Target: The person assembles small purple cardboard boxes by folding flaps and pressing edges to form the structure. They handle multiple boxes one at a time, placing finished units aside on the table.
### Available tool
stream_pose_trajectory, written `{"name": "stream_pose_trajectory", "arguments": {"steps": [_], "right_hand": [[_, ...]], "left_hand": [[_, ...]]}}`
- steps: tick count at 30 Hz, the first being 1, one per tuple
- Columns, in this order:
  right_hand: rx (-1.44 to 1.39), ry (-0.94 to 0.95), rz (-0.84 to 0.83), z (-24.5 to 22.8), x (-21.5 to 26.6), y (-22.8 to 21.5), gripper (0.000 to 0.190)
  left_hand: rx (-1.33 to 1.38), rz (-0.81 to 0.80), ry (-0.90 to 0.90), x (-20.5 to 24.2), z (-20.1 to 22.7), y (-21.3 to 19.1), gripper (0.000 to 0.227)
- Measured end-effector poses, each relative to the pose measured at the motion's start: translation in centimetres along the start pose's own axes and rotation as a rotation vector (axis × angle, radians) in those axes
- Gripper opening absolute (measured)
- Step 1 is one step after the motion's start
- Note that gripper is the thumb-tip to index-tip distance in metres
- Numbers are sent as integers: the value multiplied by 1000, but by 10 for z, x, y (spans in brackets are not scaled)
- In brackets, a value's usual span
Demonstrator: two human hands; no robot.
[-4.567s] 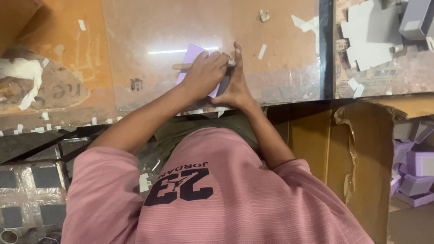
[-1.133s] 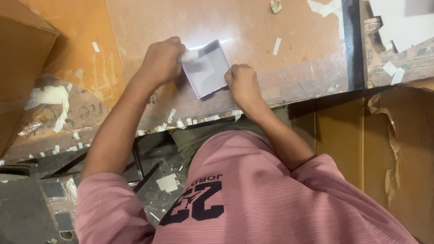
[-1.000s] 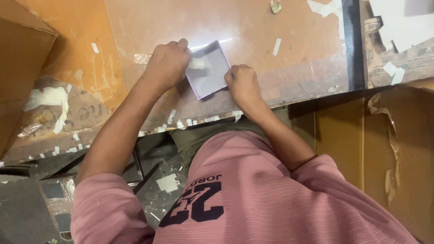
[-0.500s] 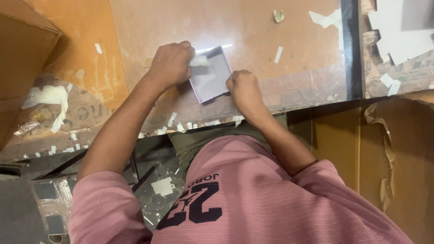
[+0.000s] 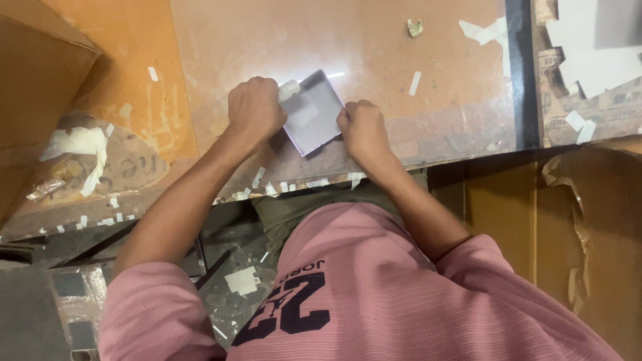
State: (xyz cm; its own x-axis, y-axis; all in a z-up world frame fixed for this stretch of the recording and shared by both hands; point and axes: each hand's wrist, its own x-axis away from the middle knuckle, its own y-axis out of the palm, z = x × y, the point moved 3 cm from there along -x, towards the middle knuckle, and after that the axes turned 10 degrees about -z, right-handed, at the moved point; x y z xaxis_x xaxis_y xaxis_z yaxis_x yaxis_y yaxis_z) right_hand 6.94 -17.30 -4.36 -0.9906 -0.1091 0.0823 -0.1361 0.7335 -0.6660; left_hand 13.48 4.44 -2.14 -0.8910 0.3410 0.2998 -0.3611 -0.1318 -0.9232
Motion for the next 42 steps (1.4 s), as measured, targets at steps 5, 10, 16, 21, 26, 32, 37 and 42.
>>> {"name": "stream_pose_trajectory", "arguments": {"steps": [5,10,16,21,26,32,37,42], "right_hand": [[-502,-108,183,4,-11,-18,56],[-403,-69,34,11,-24,-11,62],[-10,-105,107,2,-38,7,41],[-204,-16,65,2,-53,11,41],[-186,5,-48,5,-72,12,42],[-541,-156,18,-13,-67,-6,31],[-168,-390,210,-25,-13,-48,33],[47,-473,92,-53,3,-87,35]], "left_hand": [[428,-250,-295,21,20,-1,43],[505,-138,-46,57,52,-2,43],[553,286,-292,34,-10,-16,45],[674,335,-179,-11,-55,-14,39],[612,309,-106,-62,-66,-8,25],[434,448,16,-59,-38,-16,14],[884,327,-34,-24,-5,-3,16],[641,241,164,-21,15,-14,14]]}}
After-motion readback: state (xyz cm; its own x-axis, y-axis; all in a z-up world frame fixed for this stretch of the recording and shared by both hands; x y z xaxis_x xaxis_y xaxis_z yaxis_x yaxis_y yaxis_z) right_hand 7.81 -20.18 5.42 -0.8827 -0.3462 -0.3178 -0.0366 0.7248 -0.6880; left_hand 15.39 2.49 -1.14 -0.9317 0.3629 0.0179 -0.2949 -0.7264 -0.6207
